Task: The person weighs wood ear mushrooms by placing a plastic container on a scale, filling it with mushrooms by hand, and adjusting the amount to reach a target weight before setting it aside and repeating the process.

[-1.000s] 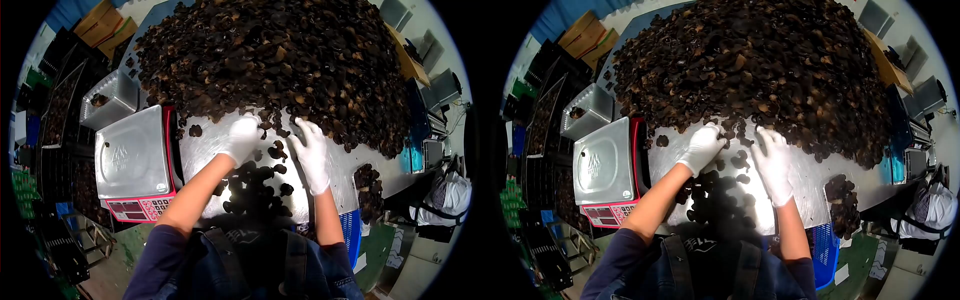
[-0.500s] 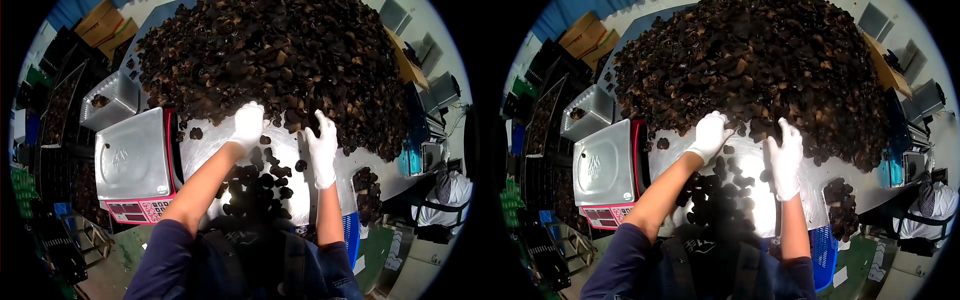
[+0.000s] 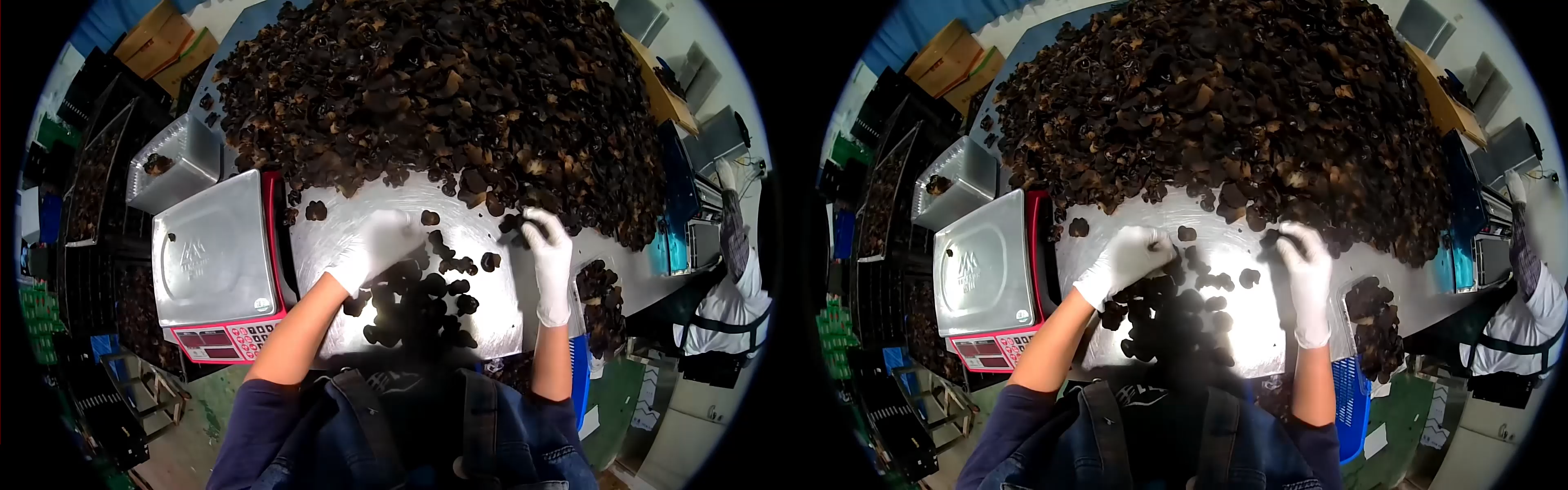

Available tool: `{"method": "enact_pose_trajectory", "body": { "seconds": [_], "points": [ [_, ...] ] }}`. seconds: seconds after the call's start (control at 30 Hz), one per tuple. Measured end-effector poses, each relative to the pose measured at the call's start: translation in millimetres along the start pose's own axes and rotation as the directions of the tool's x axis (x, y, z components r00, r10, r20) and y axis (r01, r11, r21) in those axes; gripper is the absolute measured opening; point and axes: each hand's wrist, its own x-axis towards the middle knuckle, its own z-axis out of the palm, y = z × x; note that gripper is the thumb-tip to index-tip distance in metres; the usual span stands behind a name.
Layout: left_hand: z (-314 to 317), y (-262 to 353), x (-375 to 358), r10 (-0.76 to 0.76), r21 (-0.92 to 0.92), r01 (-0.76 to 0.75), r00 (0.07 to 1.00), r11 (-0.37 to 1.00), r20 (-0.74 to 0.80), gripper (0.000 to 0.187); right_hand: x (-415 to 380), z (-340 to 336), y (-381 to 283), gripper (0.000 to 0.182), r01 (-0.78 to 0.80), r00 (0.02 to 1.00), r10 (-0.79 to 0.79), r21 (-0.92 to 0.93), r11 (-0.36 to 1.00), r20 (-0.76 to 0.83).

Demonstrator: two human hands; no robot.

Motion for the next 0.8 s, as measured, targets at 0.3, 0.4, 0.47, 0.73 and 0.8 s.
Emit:
{"method": "enact_pose_trajectory", "body": {
  "seconds": [0.3, 0.4, 0.47, 0.73, 0.8],
  "points": [
    [12.2, 41.8, -0.6, 0.083, 0.193, -0.065, 0.993, 0.979, -0.088, 0.028, -40.1, 13.0, 38.9, 0.025, -0.086, 0.995, 0.081, -0.103, 0.991, -0.060],
    [11.9, 39.2, -20.9, 0.202, 0.103, -0.204, 0.979, 0.974, 0.024, 0.025, -44.1, 19.2, 13.6, 0.010, -0.110, 0.983, 0.128, -0.134, 0.985, 0.130],
    [8.6, 40.8, -21.7, 0.255, 0.036, -0.255, 0.967, 0.966, 0.005, 0.026, -25.0, 21.0, 11.5, 0.025, 0.087, 0.991, -0.114, -0.300, 0.950, -0.075],
    [33.4, 83.4, 77.9, 0.074, 0.245, -0.035, 0.985, 0.969, -0.155, 0.063, -0.9, 18.1, 12.5, 0.025, 0.084, 0.993, -0.109, -0.346, 0.934, -0.054],
    [36.4, 82.7, 94.4, 0.014, 0.217, 0.018, 0.989, 0.976, -0.145, 0.059, -21.7, 7.2, -1.1, 0.034, -0.105, 0.985, 0.129, -0.200, 0.974, 0.111]
  ]
}}
